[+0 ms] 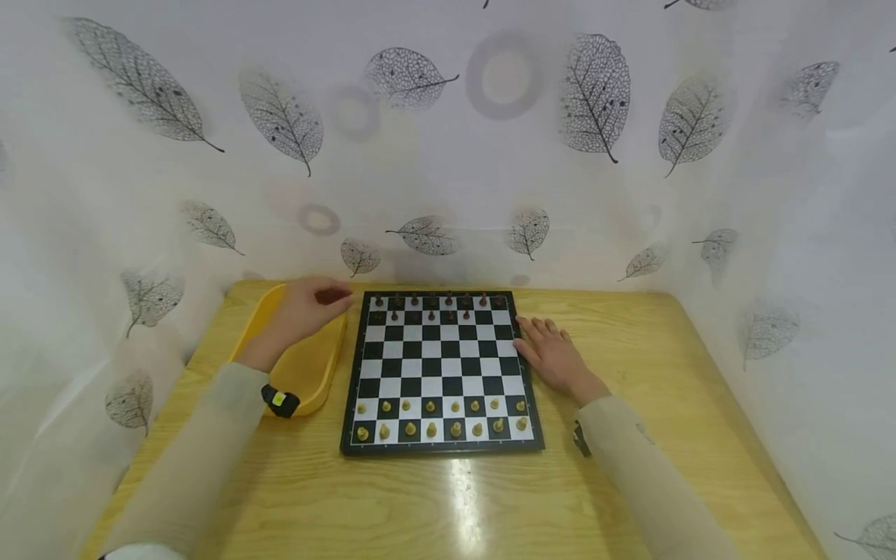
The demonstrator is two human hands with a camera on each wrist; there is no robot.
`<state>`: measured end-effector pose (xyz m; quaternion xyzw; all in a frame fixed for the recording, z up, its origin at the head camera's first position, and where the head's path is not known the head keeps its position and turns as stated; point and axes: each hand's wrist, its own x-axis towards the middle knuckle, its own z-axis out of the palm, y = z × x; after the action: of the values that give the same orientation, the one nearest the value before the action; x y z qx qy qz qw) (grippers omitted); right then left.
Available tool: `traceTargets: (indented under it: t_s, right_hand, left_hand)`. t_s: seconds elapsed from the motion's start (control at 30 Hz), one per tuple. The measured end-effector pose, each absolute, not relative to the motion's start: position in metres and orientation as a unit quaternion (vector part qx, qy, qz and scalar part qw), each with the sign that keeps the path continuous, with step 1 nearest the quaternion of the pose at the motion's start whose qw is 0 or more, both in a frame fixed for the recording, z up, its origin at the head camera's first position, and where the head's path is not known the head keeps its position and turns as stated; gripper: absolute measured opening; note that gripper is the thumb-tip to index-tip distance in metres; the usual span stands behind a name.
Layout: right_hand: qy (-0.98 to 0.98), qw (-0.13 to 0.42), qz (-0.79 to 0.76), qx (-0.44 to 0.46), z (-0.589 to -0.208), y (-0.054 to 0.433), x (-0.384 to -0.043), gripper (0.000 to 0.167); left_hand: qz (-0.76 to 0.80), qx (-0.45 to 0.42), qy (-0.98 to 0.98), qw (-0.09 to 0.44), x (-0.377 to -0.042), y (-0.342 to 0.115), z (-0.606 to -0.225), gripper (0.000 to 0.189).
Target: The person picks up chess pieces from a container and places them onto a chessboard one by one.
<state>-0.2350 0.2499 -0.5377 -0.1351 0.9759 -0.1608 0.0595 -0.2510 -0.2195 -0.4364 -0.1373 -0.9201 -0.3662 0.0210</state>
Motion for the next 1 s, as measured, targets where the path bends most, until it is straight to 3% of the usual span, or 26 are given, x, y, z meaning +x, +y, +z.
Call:
traceTargets:
  t_s: [0.2,0.53,1.0]
  right_hand:
    - [0.977,0.071,-0.156,-0.129,-0.538,0.248,-0.235,0.070]
    - [0.977,0.060,-0.156,-0.130,-0.535,0.247,-0.233,0.069]
    - [0.978,0.059,-0.156,-0.128,-0.536,0.247,-0.233,0.069]
  left_hand:
    - [-0.353,-0.144,-0.924,0.028,-0.229,-0.263,-0.444,0.029]
    - [-0.333,-0.154,-0.928,-0.068,-0.197,-0.310,-0.459,0.030]
    - [-0.325,-0.177,-0.906,-0.205,-0.181,-0.323,-0.464,0.031]
